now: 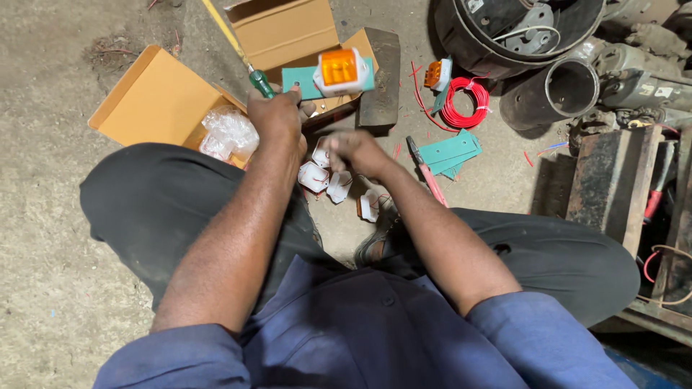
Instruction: The person sits on the floor and assembles small electrical components, likely turn signals, by attaching them to metal brackets. They use pliers to secure the parts and a screwdriver to tighten screws, handling multiple units one by one.
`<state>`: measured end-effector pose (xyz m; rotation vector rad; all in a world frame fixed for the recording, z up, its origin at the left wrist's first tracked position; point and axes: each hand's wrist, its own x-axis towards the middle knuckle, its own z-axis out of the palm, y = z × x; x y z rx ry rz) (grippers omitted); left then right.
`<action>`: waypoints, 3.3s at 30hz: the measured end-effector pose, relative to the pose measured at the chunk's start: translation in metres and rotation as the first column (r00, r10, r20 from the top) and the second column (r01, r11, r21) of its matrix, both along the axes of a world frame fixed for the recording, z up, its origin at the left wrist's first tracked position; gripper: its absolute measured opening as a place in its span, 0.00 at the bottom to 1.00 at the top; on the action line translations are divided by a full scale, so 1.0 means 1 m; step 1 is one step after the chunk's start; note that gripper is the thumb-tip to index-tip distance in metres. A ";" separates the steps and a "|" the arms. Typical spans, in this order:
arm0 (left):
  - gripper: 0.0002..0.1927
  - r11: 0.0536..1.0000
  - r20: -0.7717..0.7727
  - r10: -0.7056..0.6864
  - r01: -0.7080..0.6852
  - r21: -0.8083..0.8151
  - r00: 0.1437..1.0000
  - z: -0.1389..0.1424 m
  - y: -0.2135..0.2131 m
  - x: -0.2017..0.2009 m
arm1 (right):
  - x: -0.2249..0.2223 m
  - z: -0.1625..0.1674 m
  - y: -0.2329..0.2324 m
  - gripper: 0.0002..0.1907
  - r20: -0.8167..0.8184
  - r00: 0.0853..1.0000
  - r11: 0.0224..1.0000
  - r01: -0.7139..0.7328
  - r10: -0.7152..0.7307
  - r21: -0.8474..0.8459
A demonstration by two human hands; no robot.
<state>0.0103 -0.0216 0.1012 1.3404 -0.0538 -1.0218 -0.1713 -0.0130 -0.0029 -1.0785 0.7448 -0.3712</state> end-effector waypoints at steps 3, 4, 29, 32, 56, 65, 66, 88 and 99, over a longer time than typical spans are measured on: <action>0.15 1.000 0.010 0.015 -0.015 -0.015 1.000 -0.006 0.001 -0.006 | -0.018 -0.020 0.015 0.10 -0.122 0.992 0.999 -0.036 0.033 -0.026; 0.15 1.000 0.022 0.014 -0.013 -0.018 1.000 -0.009 0.001 -0.009 | -0.023 -0.023 0.017 0.09 -0.155 0.988 0.999 -0.024 0.016 -0.047; 0.18 0.565 0.437 -0.824 0.466 0.681 0.361 0.034 0.133 -0.028 | -0.035 -0.042 0.007 0.36 -0.326 0.696 0.768 0.593 -0.640 -0.241; 0.17 0.606 0.561 -0.787 0.495 0.623 0.258 0.094 0.158 -0.007 | -0.033 -0.049 0.007 0.38 -0.341 0.719 0.795 0.540 -0.606 -0.276; 0.19 0.454 0.369 -0.891 0.478 0.752 0.265 0.127 0.159 -0.014 | -0.020 -0.060 0.004 0.35 -0.351 0.687 0.771 0.570 -0.637 -0.283; 0.19 0.385 0.262 -0.914 0.463 0.798 0.310 0.117 0.158 -0.006 | -0.014 -0.065 0.004 0.35 -0.402 0.666 0.778 0.518 -0.628 -0.356; 0.18 0.424 0.315 -0.903 0.478 0.769 0.293 0.115 0.158 -0.005 | -0.013 -0.066 0.004 0.35 -0.399 0.668 0.778 0.522 -0.628 -0.350; 0.14 0.486 0.570 -0.290 0.395 0.780 -0.769 0.111 0.138 0.014 | 0.004 -0.071 0.005 0.33 -0.392 0.644 0.753 0.532 -0.657 -0.388; 0.17 0.236 0.008 -0.920 0.538 0.809 0.391 0.118 0.089 0.021 | 0.011 -0.072 0.005 0.34 -0.414 0.632 0.755 0.574 -0.655 -0.318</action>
